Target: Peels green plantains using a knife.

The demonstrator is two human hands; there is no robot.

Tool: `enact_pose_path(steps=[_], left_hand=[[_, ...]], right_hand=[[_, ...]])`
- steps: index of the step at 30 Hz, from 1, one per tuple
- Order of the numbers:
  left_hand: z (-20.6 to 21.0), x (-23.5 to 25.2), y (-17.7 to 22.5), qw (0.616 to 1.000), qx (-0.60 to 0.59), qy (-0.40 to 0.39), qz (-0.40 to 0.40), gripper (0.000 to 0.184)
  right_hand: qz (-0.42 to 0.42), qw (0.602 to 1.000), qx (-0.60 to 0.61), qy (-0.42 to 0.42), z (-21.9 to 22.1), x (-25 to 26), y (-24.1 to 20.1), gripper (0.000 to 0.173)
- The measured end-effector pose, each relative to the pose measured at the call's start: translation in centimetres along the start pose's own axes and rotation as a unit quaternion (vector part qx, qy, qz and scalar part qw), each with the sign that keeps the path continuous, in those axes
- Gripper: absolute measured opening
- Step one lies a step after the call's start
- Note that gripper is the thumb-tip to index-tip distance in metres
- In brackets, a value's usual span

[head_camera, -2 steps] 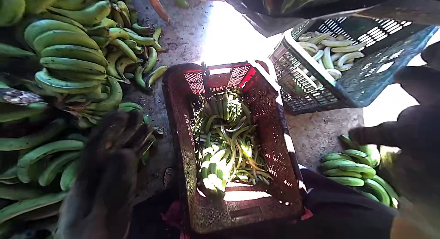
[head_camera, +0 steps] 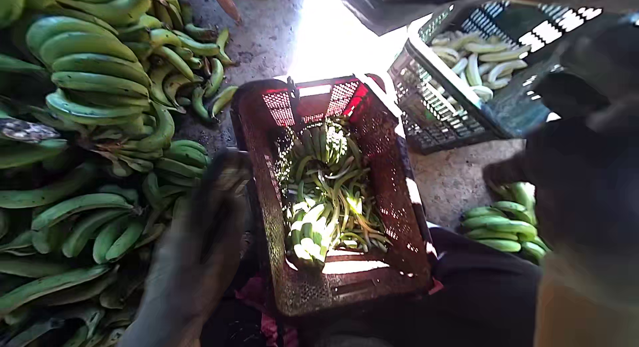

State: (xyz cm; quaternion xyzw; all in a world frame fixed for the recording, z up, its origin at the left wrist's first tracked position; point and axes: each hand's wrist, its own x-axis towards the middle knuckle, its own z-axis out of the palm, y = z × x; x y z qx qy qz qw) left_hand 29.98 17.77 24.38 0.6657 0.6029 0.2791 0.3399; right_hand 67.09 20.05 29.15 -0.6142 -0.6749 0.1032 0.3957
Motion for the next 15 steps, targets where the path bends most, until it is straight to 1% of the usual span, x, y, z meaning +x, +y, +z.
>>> enact_pose_path(steps=[1, 2, 3, 4, 5, 6, 7, 8, 11, 12, 13, 14, 15], left_hand=[[2.0, -0.4, 0.0, 0.993, 0.087, -0.067, 0.035, 0.044], [4.3, -0.6, -0.5, 0.972, 0.148, -0.168, 0.07, 0.041], [7.0, -1.1, -1.0, 0.937, 0.192, -0.281, 0.084, 0.047], [9.7, -1.6, -1.7, 0.884, 0.24, -0.395, 0.079, 0.056], [12.2, -2.4, -2.5, 0.824, 0.289, -0.484, 0.065, 0.062], [14.2, -3.3, -3.6, 0.771, 0.331, -0.542, 0.047, 0.063], [15.8, -4.0, -4.7, 0.732, 0.364, -0.574, 0.04, 0.061], [16.9, -4.5, -5.6, 0.709, 0.388, -0.587, 0.044, 0.057], [19.6, -5.0, -7.7, 0.691, 0.421, -0.583, 0.075, 0.033], [19.9, -4.7, -7.8, 0.69, 0.415, -0.587, 0.081, 0.03], [20.0, -4.4, -7.7, 0.7, 0.397, -0.588, 0.086, 0.03], [19.8, -3.9, -7.5, 0.722, 0.363, -0.583, 0.086, 0.032], [19.3, -3.5, -7.1, 0.76, 0.307, -0.568, 0.074, 0.032]], right_hand=[[0.068, 0.997, -0.021, -0.001, 0.3, -0.2, -1.2, 0.05], [0.103, 0.994, -0.026, -0.001, 0.7, -0.1, -1.9, 0.048], [0.104, 0.994, -0.038, -0.007, 0.9, 0.0, -2.3, 0.052], [0.08, 0.995, -0.052, -0.013, 1.2, 0.1, -2.3, 0.054], [0.045, 0.997, -0.059, -0.012, 1.6, 0.4, -2.2, 0.054], [0.016, 0.998, -0.058, -0.002, 2.0, 0.9, -2.0, 0.054], [0.0, 0.998, -0.056, 0.009, 2.4, 1.3, -1.9, 0.053], [-0.012, 0.999, -0.049, 0.017, 2.7, 1.5, -1.9, 0.052], [-0.06, 0.997, -0.039, 0.036, 3.5, 2.0, -1.5, 0.052], [-0.068, 0.996, -0.037, 0.038, 3.6, 2.1, -1.5, 0.05], [-0.074, 0.996, -0.036, 0.039, 3.6, 2.2, -1.4, 0.048], [-0.075, 0.996, -0.036, 0.039, 3.6, 2.4, -1.3, 0.048], [-0.072, 0.996, -0.041, 0.033, 3.4, 2.4, -1.0, 0.049]])
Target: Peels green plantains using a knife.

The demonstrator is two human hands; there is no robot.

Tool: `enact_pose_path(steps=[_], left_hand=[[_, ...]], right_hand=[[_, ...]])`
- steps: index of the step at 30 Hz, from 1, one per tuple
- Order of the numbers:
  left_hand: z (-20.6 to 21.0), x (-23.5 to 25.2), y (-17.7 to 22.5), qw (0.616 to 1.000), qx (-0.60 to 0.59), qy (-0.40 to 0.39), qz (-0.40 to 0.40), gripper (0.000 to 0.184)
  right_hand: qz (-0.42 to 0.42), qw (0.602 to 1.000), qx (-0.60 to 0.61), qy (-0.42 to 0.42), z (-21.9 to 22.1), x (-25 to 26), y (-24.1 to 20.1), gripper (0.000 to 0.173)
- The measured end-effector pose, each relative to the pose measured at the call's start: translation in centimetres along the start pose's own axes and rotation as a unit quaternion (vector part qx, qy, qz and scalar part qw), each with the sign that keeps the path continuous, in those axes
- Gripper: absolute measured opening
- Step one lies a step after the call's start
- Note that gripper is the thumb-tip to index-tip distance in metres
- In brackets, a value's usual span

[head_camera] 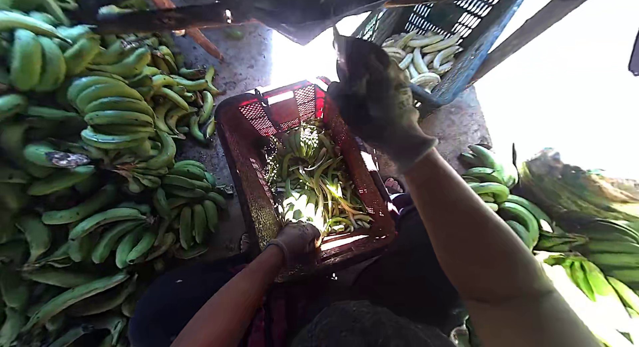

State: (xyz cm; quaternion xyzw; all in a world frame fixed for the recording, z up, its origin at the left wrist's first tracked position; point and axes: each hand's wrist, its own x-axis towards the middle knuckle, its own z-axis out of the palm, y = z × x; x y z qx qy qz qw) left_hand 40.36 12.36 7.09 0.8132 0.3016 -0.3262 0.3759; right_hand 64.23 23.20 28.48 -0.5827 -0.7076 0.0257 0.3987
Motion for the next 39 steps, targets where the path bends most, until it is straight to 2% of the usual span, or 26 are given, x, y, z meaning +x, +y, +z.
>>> enact_pose_path(steps=[2, 4, 6, 8, 9, 11, 13, 15, 18, 22, 24, 26, 29, 31, 33, 36, 39], left_hand=[[-2.1, -2.2, 0.1, 0.981, -0.175, 0.083, 0.014, 0.033], [-4.1, -4.8, 0.1, 0.936, -0.321, 0.141, 0.026, 0.036], [-5.3, -6.7, 0.0, 0.89, -0.409, 0.193, 0.064, 0.036], [-6.0, -7.0, -0.6, 0.861, -0.433, 0.249, 0.09, 0.034], [-6.3, -6.5, -1.2, 0.865, -0.409, 0.279, 0.075, 0.034], [-6.1, -4.0, -2.7, 0.916, -0.264, 0.299, -0.046, 0.036], [-4.7, 0.2, -3.3, 0.949, -0.092, 0.233, -0.191, 0.041], [-2.9, 3.6, -2.0, 0.943, -0.021, 0.145, -0.3, 0.044], [-1.0, 6.1, -1.1, 0.912, -0.063, 0.15, -0.377, 0.049], [0.5, 5.2, 1.2, 0.918, 0.0, 0.116, -0.379, 0.068], [0.5, 4.0, 3.6, 0.939, 0.057, 0.084, -0.328, 0.061], [0.5, 3.1, 4.8, 0.957, 0.122, 0.052, -0.258, 0.067], [1.4, 3.8, 2.7, 0.969, 0.17, 0.003, -0.178, 0.065], [1.8, 5.2, 0.7, 0.964, 0.176, -0.003, -0.197, 0.062], [1.8, 6.2, -0.4, 0.961, 0.165, 0.029, -0.22, 0.057], [1.0, 7.5, -0.9, 0.962, 0.072, 0.093, -0.246, 0.042], [0.2, 7.7, -0.6, 0.964, 0.037, 0.096, -0.246, 0.038]], right_hand=[[0.006, 1.0, 0.001, -0.002, -0.3, -0.1, 0.3, 0.049], [0.006, 1.0, -0.002, -0.003, -0.8, -0.2, 0.4, 0.049], [0.01, 1.0, 0.003, 0.0, -1.5, -0.3, 0.2, 0.049], [0.009, 1.0, 0.005, 0.012, -2.1, -0.3, 0.1, 0.048], [0.006, 1.0, 0.003, 0.017, -2.3, -0.2, 0.2, 0.049], [0.002, 1.0, 0.001, 0.014, -2.4, -0.3, 0.1, 0.05], [0.002, 1.0, -0.003, 0.008, -2.1, -0.3, 0.0, 0.05], [0.0, 1.0, -0.01, 0.005, -1.9, -0.2, 0.0, 0.049], [-0.003, 1.0, -0.012, 0.009, -2.1, -0.1, 0.3, 0.048], [0.001, 1.0, -0.014, 0.003, -2.7, -0.7, 1.1, 0.049], [0.009, 1.0, -0.023, 0.0, -3.1, -0.7, 1.5, 0.05], [0.023, 0.999, -0.023, -0.016, -3.7, -0.8, 1.7, 0.052], [0.022, 0.999, -0.02, -0.022, -4.1, -1.1, 1.9, 0.052], [0.022, 0.999, -0.015, -0.035, -4.2, -1.3, 1.8, 0.053], [0.021, 0.999, -0.013, -0.042, -4.0, -1.4, 1.6, 0.054], [0.004, 1.0, -0.012, -0.024, -3.7, -1.3, 1.6, 0.052], [-0.003, 0.999, -0.018, -0.035, -3.5, -1.6, 1.6, 0.05]])
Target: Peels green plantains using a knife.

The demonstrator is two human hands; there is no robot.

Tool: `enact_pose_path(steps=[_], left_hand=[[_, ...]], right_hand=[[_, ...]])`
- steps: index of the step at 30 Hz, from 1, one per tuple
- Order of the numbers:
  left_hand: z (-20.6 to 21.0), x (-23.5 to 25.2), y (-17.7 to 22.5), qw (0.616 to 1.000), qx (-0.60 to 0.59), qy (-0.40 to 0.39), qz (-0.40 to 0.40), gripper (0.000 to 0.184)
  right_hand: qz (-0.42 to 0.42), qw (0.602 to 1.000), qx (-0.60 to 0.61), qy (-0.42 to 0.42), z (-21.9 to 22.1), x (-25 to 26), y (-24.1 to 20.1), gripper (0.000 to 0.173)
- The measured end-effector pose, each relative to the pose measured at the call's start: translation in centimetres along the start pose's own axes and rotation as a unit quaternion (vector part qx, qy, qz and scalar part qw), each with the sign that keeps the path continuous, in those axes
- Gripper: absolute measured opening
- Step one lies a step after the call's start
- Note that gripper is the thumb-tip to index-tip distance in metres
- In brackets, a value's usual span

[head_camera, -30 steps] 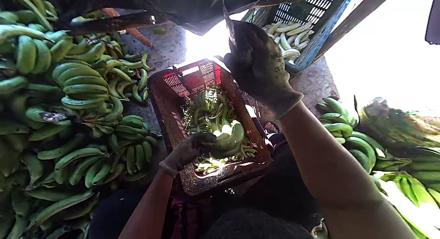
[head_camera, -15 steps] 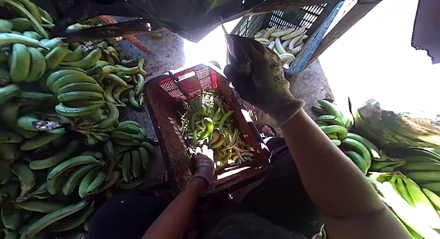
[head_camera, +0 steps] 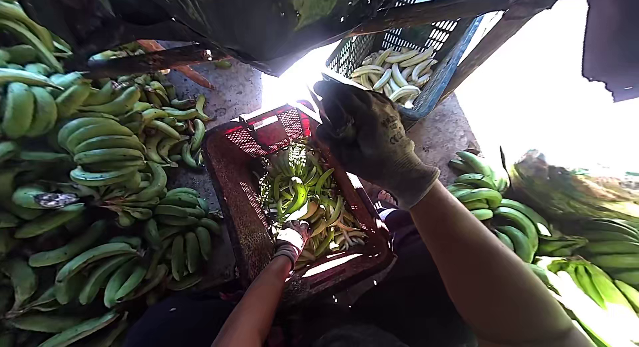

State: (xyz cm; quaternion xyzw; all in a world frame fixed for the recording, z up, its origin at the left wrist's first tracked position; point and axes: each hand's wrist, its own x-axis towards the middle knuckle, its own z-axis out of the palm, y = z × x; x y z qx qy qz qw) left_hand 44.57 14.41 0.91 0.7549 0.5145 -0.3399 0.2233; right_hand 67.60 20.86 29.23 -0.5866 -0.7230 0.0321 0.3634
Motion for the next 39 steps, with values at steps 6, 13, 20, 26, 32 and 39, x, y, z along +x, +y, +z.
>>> enact_pose_path(steps=[6, 13, 20, 26, 32, 39], left_hand=[[1.7, -0.5, -0.6, 1.0, 0.029, 0.005, 0.008, 0.042], [2.5, 1.2, 2.1, 0.998, 0.0, -0.01, -0.068, 0.045], [2.3, -1.2, 2.2, 0.997, -0.046, -0.046, -0.043, 0.056], [2.7, -1.0, 1.5, 0.996, -0.042, -0.079, -0.031, 0.062], [3.5, -0.7, 3.5, 0.998, 0.003, -0.05, -0.047, 0.055], [-1.0, -1.9, 0.9, 0.991, -0.09, -0.103, 0.013, 0.056]], right_hand=[[-0.018, 1.0, -0.004, -0.006, -0.4, -0.3, -0.3, 0.049], [-0.025, 1.0, -0.002, -0.019, -0.1, -0.6, -0.8, 0.051], [-0.038, 0.999, -0.009, -0.033, 0.4, -0.8, -1.3, 0.048], [-0.034, 0.998, -0.004, -0.043, 0.0, -0.9, -1.6, 0.05], [-0.035, 0.998, -0.011, -0.043, 0.3, -0.7, -1.1, 0.05], [-0.028, 0.997, -0.015, -0.073, 0.8, -0.5, -0.4, 0.052]])
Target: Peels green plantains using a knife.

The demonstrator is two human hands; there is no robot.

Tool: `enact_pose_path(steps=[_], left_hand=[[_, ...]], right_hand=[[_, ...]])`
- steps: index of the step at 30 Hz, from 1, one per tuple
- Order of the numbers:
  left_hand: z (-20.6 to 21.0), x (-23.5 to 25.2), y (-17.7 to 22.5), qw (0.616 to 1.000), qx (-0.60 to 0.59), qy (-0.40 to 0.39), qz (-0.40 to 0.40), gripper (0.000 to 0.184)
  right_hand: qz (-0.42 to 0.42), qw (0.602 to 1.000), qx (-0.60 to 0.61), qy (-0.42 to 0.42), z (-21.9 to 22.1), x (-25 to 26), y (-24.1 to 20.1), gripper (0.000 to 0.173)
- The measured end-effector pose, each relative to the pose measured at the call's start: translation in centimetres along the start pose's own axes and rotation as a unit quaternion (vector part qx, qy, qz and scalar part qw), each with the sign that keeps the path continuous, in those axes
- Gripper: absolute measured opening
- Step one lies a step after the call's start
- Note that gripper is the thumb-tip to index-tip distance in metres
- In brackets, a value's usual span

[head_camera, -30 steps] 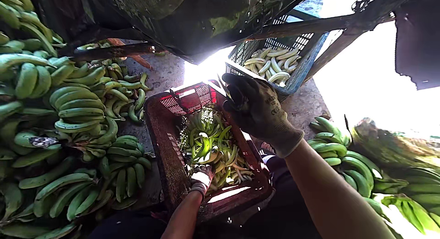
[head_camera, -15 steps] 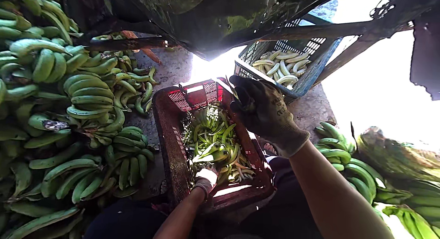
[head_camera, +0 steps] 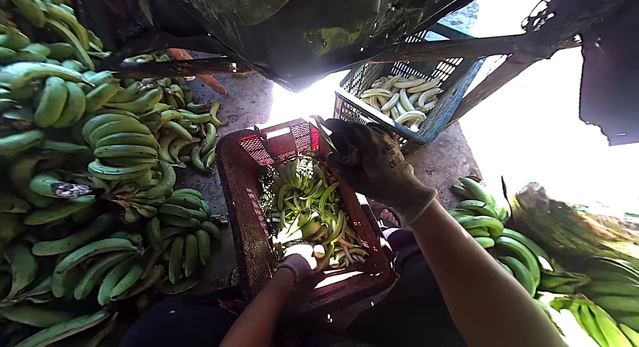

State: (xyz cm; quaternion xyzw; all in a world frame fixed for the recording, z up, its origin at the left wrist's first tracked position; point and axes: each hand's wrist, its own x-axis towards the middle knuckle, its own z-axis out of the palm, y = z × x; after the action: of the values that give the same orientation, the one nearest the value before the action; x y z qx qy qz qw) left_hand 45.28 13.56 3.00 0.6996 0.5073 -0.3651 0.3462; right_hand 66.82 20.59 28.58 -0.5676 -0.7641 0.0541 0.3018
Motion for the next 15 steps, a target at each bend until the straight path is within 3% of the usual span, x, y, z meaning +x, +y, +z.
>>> enact_pose_path(steps=[2, 5, 8, 11, 13, 15], left_hand=[[-2.7, -1.8, -1.8, 0.974, -0.225, 0.039, 0.003, 0.054], [-6.6, -5.1, -2.9, 0.801, -0.552, 0.198, 0.12, 0.041], [-11.3, -9.7, -3.3, 0.678, -0.654, 0.266, 0.206, 0.042], [-13.0, -12.8, -4.1, 0.552, -0.717, 0.3, 0.302, 0.039], [-14.2, -15.6, -4.0, 0.492, -0.738, 0.294, 0.356, 0.043], [-15.2, -17.9, -4.0, 0.448, -0.752, 0.273, 0.4, 0.044]], right_hand=[[0.009, 0.999, 0.011, -0.031, 0.6, 0.0, 0.4, 0.052], [0.038, 0.99, 0.063, -0.118, 1.3, 0.0, 0.5, 0.048], [0.112, 0.946, 0.175, -0.249, 2.1, 0.1, -0.1, 0.048], [0.119, 0.901, 0.29, -0.299, 3.4, 0.0, -1.7, 0.04], [0.098, 0.878, 0.338, -0.325, 4.1, -0.2, -3.5, 0.042], [0.035, 0.892, 0.334, -0.304, 5.1, -0.5, -5.4, 0.041]])
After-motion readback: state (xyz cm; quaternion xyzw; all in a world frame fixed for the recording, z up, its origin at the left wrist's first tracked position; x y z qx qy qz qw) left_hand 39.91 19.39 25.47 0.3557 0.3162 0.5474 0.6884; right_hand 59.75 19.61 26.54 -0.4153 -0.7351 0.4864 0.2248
